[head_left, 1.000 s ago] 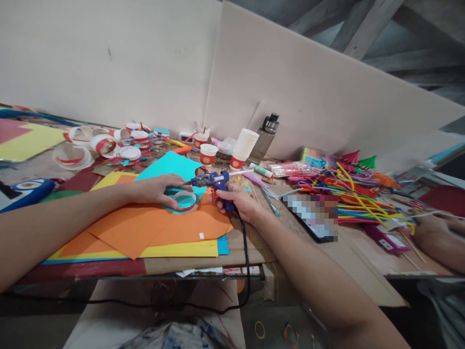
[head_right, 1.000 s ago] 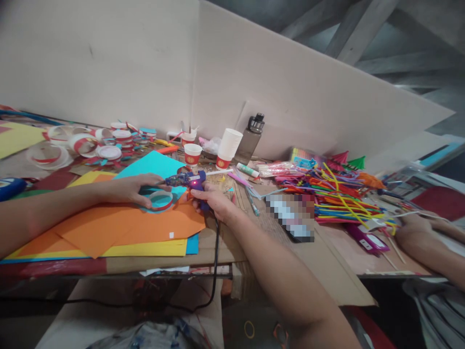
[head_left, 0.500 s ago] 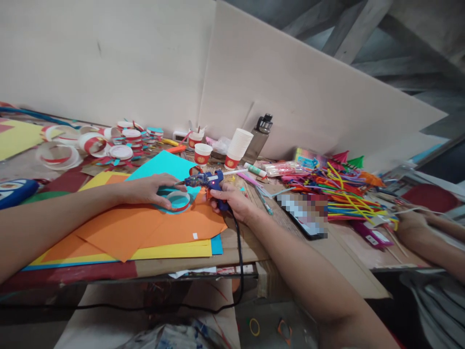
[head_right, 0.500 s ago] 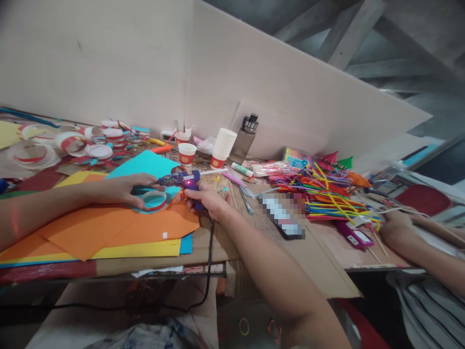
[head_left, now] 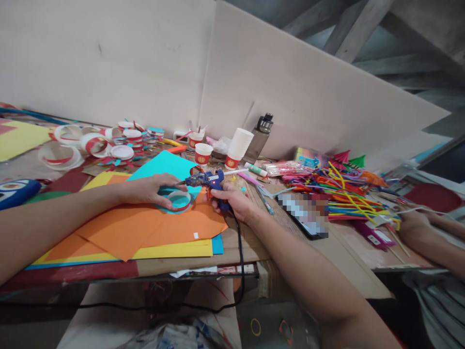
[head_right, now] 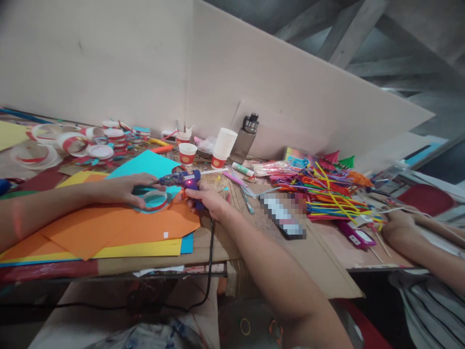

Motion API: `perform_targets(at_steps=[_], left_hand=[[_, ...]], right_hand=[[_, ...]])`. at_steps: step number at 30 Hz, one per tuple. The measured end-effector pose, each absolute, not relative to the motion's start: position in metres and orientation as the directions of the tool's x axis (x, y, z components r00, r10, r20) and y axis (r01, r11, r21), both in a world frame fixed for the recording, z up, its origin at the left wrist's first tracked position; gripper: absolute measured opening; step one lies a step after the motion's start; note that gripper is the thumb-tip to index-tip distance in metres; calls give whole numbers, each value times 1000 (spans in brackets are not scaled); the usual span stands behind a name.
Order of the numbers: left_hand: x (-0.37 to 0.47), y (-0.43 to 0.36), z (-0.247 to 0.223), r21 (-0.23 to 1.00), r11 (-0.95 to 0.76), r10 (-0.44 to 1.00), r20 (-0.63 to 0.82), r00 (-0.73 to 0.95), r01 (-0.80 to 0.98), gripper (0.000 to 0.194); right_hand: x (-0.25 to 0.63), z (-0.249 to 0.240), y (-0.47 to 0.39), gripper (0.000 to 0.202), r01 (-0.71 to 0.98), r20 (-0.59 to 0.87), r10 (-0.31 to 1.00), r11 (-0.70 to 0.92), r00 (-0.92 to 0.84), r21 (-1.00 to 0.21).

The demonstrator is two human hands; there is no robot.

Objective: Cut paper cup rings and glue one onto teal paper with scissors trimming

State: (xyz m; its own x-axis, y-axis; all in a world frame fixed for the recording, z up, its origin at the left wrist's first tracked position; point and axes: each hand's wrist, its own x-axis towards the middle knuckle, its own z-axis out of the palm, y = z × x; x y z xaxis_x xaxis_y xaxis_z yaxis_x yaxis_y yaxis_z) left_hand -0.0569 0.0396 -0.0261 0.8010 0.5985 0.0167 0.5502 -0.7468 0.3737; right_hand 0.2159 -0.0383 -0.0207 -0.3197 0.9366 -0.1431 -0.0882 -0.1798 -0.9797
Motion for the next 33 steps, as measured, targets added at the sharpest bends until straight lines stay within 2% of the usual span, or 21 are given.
perform_targets(at_steps=[8, 22, 33], left_hand=[[-58, 40, -27, 370, -736, 613, 11, 790, 567, 74], [-56, 37, -24, 331, -756, 605, 23, 796, 565, 68], [-56, 37, -24, 368, -741, 611, 22, 792, 561, 69]], right_hand=[[216, -20, -39, 29, -99, -135, 937, -176, -322, -979], [216, -20, -39, 34, -104, -142, 937, -184, -320, -977], [216, -21, -38, 34, -102, -140, 937, -181, -319, -978]])
